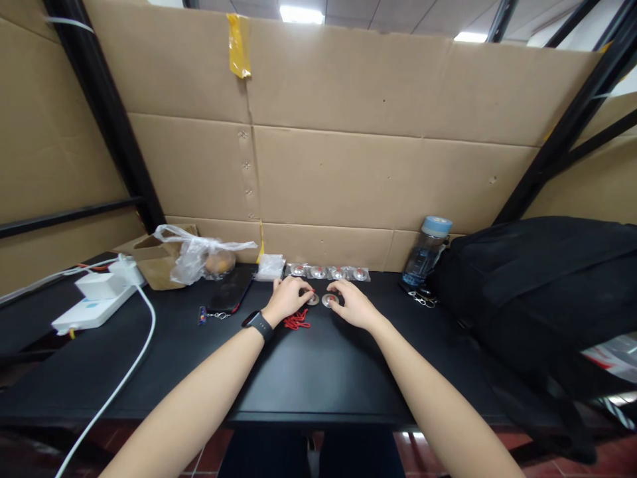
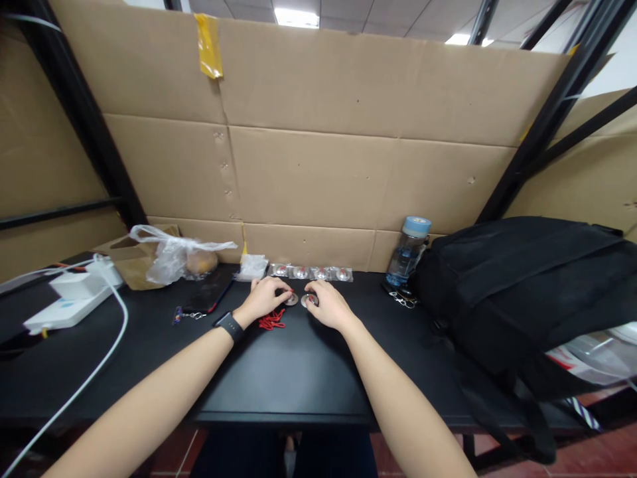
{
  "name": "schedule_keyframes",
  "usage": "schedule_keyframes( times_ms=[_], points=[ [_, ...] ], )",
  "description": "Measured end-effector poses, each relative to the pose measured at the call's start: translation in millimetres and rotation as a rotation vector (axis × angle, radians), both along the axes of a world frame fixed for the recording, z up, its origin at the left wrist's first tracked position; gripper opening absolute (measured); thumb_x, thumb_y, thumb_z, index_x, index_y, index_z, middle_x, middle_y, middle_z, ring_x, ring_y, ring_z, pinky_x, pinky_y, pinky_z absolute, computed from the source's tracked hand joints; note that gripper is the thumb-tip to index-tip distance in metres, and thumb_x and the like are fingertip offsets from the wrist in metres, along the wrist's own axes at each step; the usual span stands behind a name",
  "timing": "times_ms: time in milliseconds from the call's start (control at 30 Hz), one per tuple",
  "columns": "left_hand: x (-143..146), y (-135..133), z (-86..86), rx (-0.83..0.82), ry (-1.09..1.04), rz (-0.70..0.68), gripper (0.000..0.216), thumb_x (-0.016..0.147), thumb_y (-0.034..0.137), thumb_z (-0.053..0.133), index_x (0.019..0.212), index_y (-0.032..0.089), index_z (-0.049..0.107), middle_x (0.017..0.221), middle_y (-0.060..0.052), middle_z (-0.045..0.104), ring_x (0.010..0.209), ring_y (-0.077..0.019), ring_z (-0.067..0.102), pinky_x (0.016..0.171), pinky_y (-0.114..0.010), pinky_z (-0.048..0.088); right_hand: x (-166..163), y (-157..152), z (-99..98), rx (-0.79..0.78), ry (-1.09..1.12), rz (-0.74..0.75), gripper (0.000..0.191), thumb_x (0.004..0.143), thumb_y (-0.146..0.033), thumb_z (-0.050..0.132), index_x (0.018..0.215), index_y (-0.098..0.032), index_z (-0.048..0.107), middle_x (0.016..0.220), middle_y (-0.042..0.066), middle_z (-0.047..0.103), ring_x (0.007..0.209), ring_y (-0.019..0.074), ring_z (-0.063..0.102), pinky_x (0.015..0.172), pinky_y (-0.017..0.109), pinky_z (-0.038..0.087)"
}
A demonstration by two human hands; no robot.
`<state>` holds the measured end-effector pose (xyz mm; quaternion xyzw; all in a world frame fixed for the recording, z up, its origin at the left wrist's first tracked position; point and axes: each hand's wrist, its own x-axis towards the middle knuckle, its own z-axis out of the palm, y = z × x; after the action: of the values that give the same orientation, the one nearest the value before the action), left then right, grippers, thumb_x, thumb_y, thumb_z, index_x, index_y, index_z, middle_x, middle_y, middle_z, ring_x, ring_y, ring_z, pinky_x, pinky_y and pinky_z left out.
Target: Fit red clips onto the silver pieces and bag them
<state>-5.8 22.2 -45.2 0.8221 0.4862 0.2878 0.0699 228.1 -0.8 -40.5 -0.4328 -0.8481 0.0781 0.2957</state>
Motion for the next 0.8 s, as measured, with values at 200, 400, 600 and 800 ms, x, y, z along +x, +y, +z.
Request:
schedule_keyframes(
  times_ms=[200, 400, 600, 800],
  points=[
    [-53.8, 14.4, 23.1, 0.188, 0.125, 0.215, 0.026, 0.096, 0.031, 0.051, 0.113, 0.029, 0.071, 0.123, -0.007, 0.069, 0.118, -0.0298, 0.053, 0.096, -0.044, 0.034, 5.3, 8.0, -4.5, -0.017, 0.004, 0.000, 0.027, 0.085, -0.018, 0.063, 0.112, -0.021, 0.063, 0.111, 0.008, 0.064, 0.102, 0.0211, 0.060, 0.091, 0.034, 0.048],
    [-102.7, 27.8, 18.8, 0.129, 0.246, 0.385, 0.017, 0.087, 0.025, 0.060, 0.092, 0.027, 0.076, 0.113, -0.008, 0.070, 0.113, -0.0340, 0.051, 0.095, -0.049, 0.033, 5.1, 7.7, -5.2, -0.044, -0.023, 0.010, 0.026, 0.083, -0.018, 0.064, 0.109, -0.022, 0.065, 0.107, 0.007, 0.064, 0.097, 0.0200, 0.061, 0.087, 0.033, 0.048],
    [-101.8, 29.6, 18.0, 0.163, 0.207, 0.419, 0.021, 0.090, 0.027, 0.055, 0.088, 0.025, 0.076, 0.109, -0.010, 0.072, 0.112, -0.0336, 0.051, 0.095, -0.051, 0.031, 4.7, 7.9, -5.5, -0.061, 0.001, 0.006, 0.030, 0.083, -0.019, 0.064, 0.113, -0.021, 0.062, 0.110, 0.007, 0.064, 0.098, 0.0195, 0.061, 0.087, 0.032, 0.048],
    [-100.5, 30.0, 15.5, 0.171, 0.234, 0.376, 0.014, 0.083, 0.024, 0.063, 0.088, 0.026, 0.076, 0.111, -0.008, 0.072, 0.113, -0.0336, 0.050, 0.093, -0.050, 0.031, 5.2, 8.2, -5.8, -0.070, -0.010, 0.006, 0.029, 0.083, -0.020, 0.065, 0.112, -0.021, 0.063, 0.107, 0.007, 0.064, 0.095, 0.0196, 0.061, 0.085, 0.032, 0.048]
  ],
)
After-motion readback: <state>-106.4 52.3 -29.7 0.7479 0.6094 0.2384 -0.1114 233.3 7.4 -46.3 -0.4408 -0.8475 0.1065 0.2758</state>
